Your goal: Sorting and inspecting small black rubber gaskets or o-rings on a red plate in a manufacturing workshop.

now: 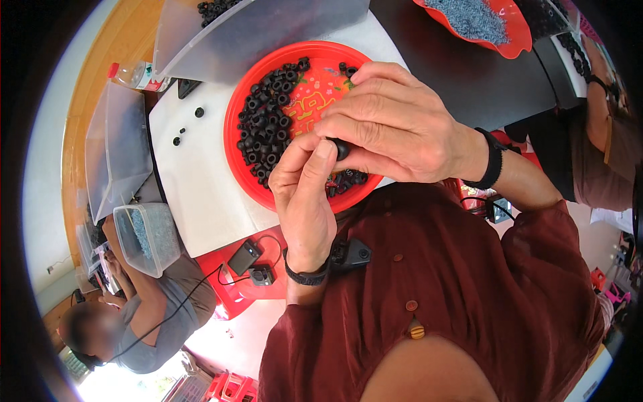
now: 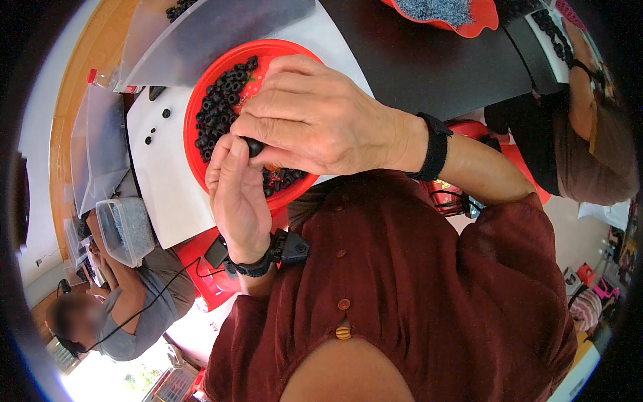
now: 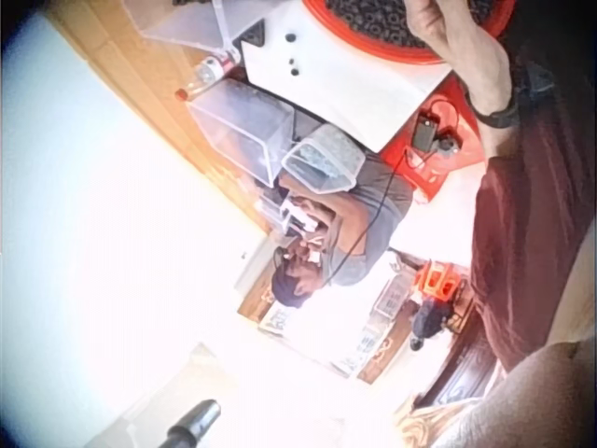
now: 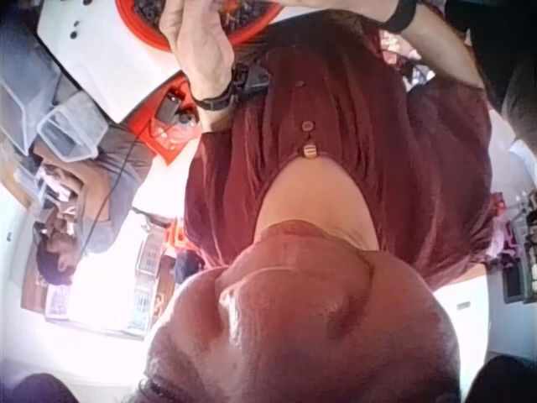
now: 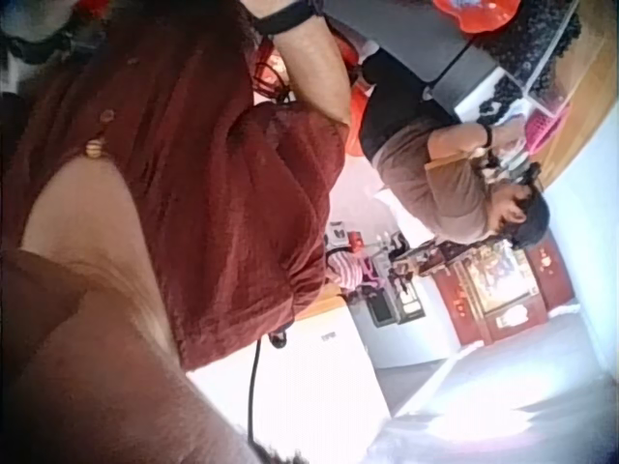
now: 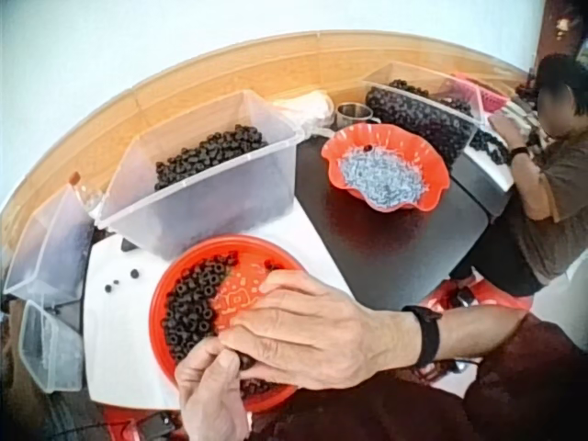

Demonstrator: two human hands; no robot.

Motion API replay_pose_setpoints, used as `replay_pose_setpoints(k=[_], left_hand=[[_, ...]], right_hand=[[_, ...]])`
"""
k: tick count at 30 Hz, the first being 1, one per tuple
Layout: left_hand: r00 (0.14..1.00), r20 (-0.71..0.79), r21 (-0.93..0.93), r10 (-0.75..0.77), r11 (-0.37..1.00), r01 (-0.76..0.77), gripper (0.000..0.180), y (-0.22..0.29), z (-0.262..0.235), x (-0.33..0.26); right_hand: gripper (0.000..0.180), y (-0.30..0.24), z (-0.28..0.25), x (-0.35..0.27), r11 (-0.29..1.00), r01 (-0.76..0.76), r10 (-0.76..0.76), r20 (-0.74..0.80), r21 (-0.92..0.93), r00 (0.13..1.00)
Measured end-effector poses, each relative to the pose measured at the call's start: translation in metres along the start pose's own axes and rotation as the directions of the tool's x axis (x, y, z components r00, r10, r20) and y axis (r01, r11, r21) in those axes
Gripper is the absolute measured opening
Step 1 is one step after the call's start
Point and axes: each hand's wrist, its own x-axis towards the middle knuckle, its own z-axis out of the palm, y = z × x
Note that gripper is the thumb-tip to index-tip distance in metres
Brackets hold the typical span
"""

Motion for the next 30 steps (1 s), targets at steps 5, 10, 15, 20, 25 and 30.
replay_pose_setpoints(k=[5, 10, 15, 20, 25, 30], left_hand=[[0.995, 0.102, -0.089, -0.002, 0.996, 0.011, 0.015, -0.002, -0.009, 0.000], [0.991, 0.134, -0.104, -0.001, 0.994, 0.015, 0.016, 0.002, -0.006, 0.000], [0.993, 0.114, -0.140, -0.027, 0.989, 0.043, 0.019, -0.001, -0.008, 0.001], [0.995, 0.099, -0.013, -0.020, 1.000, 0.021, 0.025, -0.001, -0.012, -0.005], [0.999, 0.036, 0.061, 0.040, 0.997, -0.042, 0.023, -0.001, -0.010, -0.011], [0.992, -0.004, 0.090, 0.128, 0.988, -0.127, 0.024, -0.001, 0.000, -0.014]], right_hand=[[0.040, -0.002, 0.001, 0.000, 1.000, -0.006, 0.006, 0.023, -0.016, 1.000], [0.040, -0.004, 0.001, 0.001, 0.998, -0.049, 0.048, 0.008, 0.040, 0.999], [0.040, -0.005, 0.002, -0.001, 0.994, -0.087, 0.086, 0.015, 0.065, 0.996], [0.040, -0.002, 0.002, -0.005, 0.994, -0.098, 0.097, 0.022, 0.051, 0.995], [0.039, -0.003, 0.006, -0.008, 0.989, -0.091, 0.087, 0.035, 0.120, 0.996], [0.043, -0.011, 0.002, -0.012, 0.978, -0.110, 0.104, 0.039, 0.180, 0.994]])
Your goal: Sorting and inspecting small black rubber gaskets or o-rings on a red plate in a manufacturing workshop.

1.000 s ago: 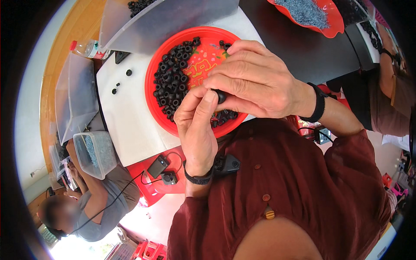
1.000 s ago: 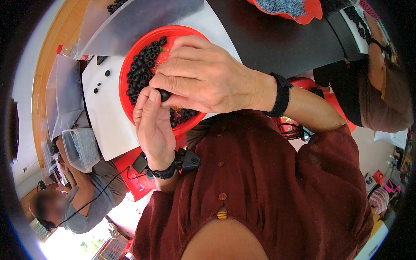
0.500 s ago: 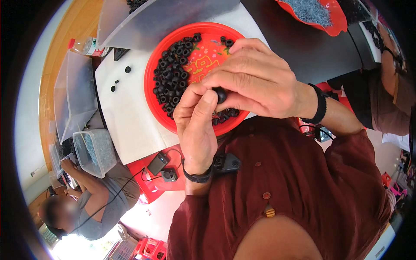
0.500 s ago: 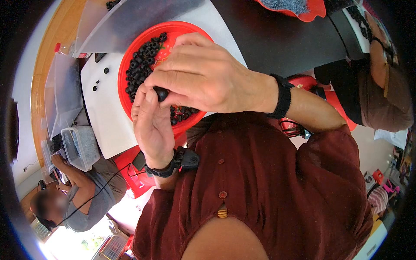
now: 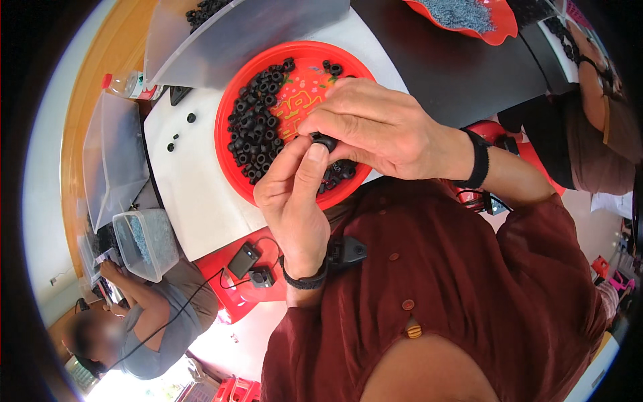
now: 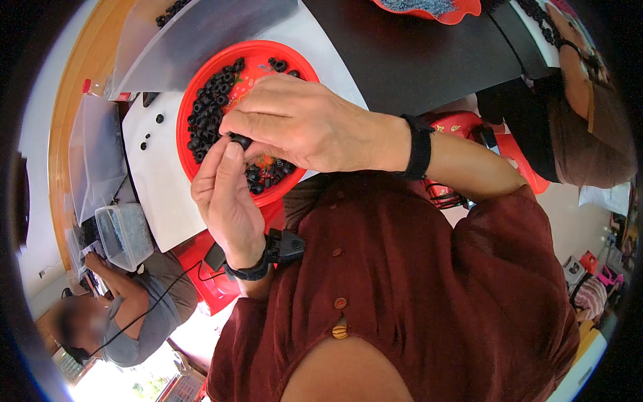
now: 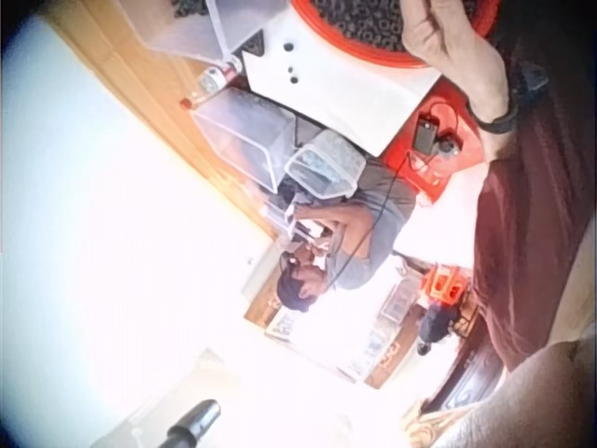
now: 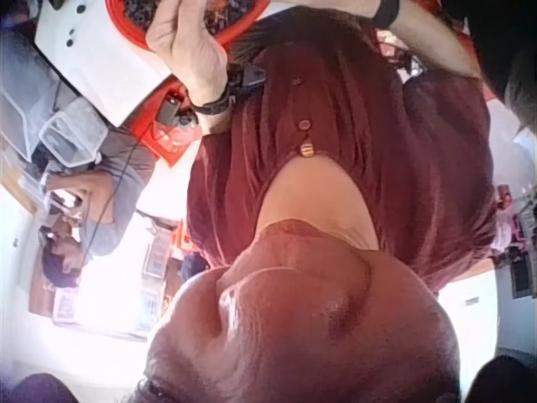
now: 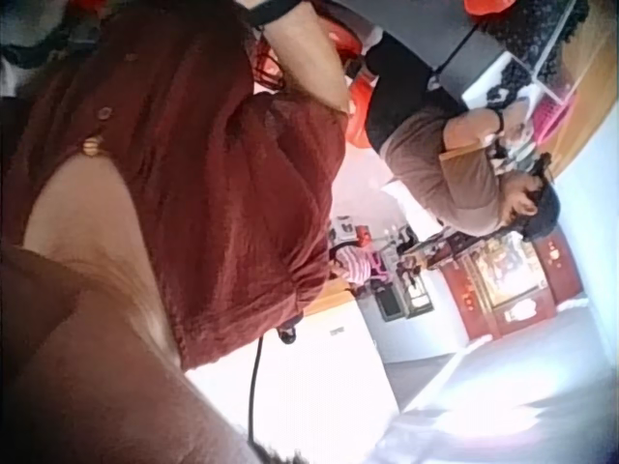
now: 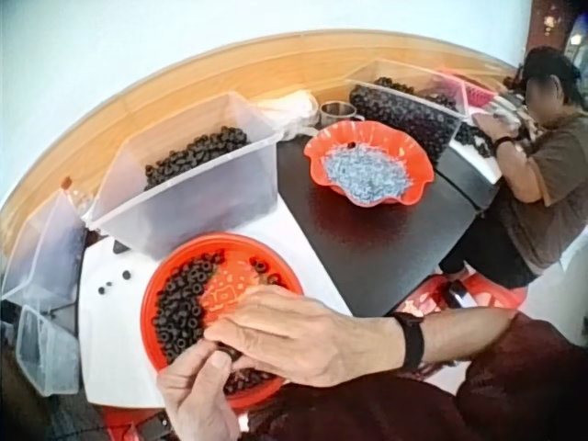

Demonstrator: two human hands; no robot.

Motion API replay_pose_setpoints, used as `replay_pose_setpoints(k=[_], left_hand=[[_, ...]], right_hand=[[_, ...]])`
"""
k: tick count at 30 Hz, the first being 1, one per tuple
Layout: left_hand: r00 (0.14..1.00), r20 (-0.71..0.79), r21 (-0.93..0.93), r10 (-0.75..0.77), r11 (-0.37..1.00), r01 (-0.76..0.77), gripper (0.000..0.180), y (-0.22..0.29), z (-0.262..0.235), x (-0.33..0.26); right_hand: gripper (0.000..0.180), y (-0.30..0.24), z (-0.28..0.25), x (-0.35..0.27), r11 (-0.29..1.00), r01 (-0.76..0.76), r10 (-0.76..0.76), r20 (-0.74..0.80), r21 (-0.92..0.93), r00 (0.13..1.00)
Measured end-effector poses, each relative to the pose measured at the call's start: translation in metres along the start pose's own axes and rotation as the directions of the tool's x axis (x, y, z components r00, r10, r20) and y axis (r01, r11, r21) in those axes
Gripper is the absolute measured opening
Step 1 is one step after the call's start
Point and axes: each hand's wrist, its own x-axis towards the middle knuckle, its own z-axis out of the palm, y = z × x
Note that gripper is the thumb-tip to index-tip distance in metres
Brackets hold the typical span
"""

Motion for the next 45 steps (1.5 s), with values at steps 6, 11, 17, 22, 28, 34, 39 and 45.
replay_pose_setpoints(k=[6, 11, 17, 22, 28, 34, 39, 45], left_hand=[[0.999, -0.010, -0.030, -0.033, 0.999, 0.033, 0.024, -0.002, 0.004, -0.001], [0.995, 0.015, -0.059, -0.099, 0.993, 0.100, 0.024, -0.003, 0.005, 0.003], [0.996, 0.070, -0.045, -0.051, 0.998, 0.054, 0.023, 0.006, 0.004, 0.011], [0.994, 0.102, 0.048, -0.030, 0.999, 0.025, 0.022, 0.014, -0.001, 0.012], [0.997, 0.061, 0.059, -0.047, 0.997, 0.044, 0.022, 0.012, -0.009, 0.011], [1.000, 0.011, 0.139, -0.007, 0.990, 0.006, 0.021, 0.026, -0.013, 0.012], [0.977, -0.071, 0.117, 0.199, 0.975, -0.190, 0.019, 0.053, -0.008, 0.007], [0.742, -0.047, 0.080, 0.669, 0.743, -0.665, 0.022, 0.100, -0.023, -0.008]], right_hand=[[0.040, -0.005, 0.002, -0.002, 0.999, -0.022, 0.018, -0.103, -0.038, 0.995], [0.037, -0.004, 0.004, -0.007, 0.991, -0.012, -0.003, -0.105, -0.134, 0.994], [0.038, -0.004, -0.005, 0.007, 0.992, -0.010, -0.005, -0.119, -0.123, 0.993], [0.039, -0.009, -0.013, 0.019, 0.971, 0.010, -0.028, -0.075, -0.240, 0.997], [0.025, -0.011, -0.022, 0.030, 0.990, -0.087, 0.096, 0.079, -0.114, 0.992], [0.027, 0.010, -0.055, 0.088, 0.968, -0.068, 0.085, 0.062, -0.240, 0.994], [0.027, 0.042, -0.067, 0.136, 0.926, -0.016, -0.046, -0.156, -0.377, 0.987], [0.044, -0.023, -0.123, 0.070, 0.707, -0.189, -0.013, -0.280, -0.681, 0.960]])
